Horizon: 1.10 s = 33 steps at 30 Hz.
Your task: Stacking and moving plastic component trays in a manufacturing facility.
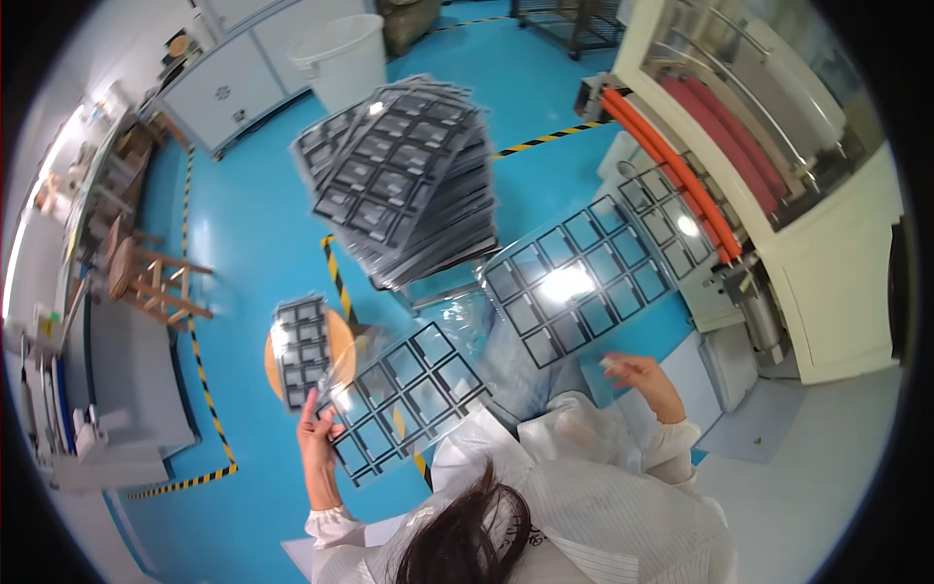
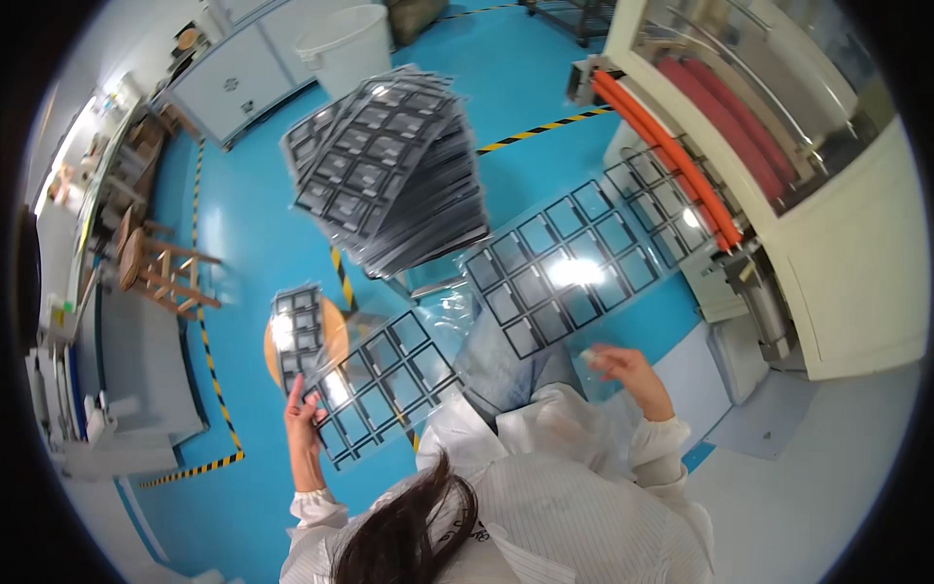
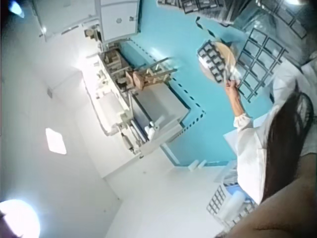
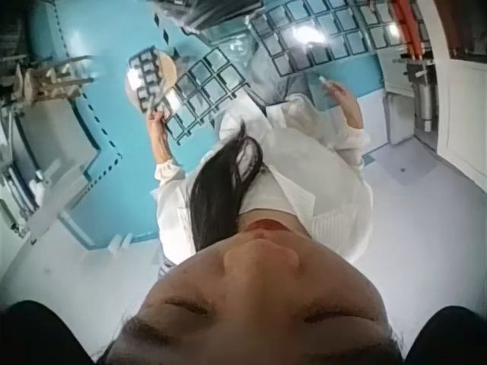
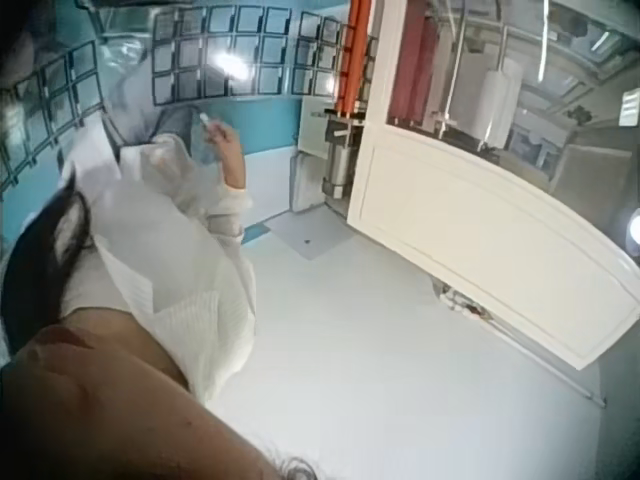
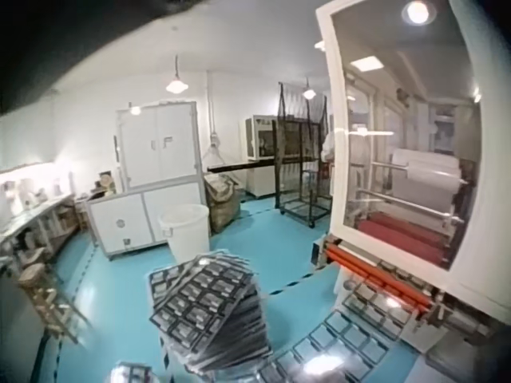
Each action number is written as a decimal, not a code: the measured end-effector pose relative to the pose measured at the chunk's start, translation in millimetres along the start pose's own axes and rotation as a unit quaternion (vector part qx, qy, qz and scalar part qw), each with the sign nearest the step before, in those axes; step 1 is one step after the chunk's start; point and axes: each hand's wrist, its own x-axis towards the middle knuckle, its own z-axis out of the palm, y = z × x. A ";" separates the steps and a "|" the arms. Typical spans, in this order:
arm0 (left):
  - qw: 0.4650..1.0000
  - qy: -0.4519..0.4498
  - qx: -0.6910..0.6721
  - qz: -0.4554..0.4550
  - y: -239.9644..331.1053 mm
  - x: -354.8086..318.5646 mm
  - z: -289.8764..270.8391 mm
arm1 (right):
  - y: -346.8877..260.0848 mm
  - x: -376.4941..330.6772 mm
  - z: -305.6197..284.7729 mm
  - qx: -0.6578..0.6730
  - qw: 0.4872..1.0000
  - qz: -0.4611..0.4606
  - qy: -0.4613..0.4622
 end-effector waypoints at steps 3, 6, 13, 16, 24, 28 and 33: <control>0.992 0.059 -0.108 -0.021 -36.9 -10.3 -2.8 | 27.3 29.4 9.5 0.110 0.965 -0.173 0.164; 0.975 0.138 -0.175 0.006 -69.2 2.0 0.8 | 8.4 50.4 37.6 0.205 0.932 -0.214 0.208; 0.933 0.266 -0.235 0.060 -117.1 70.1 -36.5 | -39.4 41.0 76.9 0.157 0.937 -0.199 0.242; 0.929 0.256 -0.237 -0.126 -125.8 72.3 -27.2 | -61.6 27.1 87.1 0.240 0.941 -0.184 0.154; 0.892 -0.341 -0.247 -0.164 -18.6 38.8 205.6 | -65.1 17.9 101.7 0.237 0.951 -0.157 0.120; 0.945 -0.286 -0.077 -0.136 -14.1 33.9 235.9 | -79.4 4.9 78.2 0.077 0.995 -0.003 -0.055; 0.963 -0.245 -0.062 -0.088 -26.4 41.1 210.0 | -87.0 60.4 37.4 -0.203 0.893 -0.252 0.312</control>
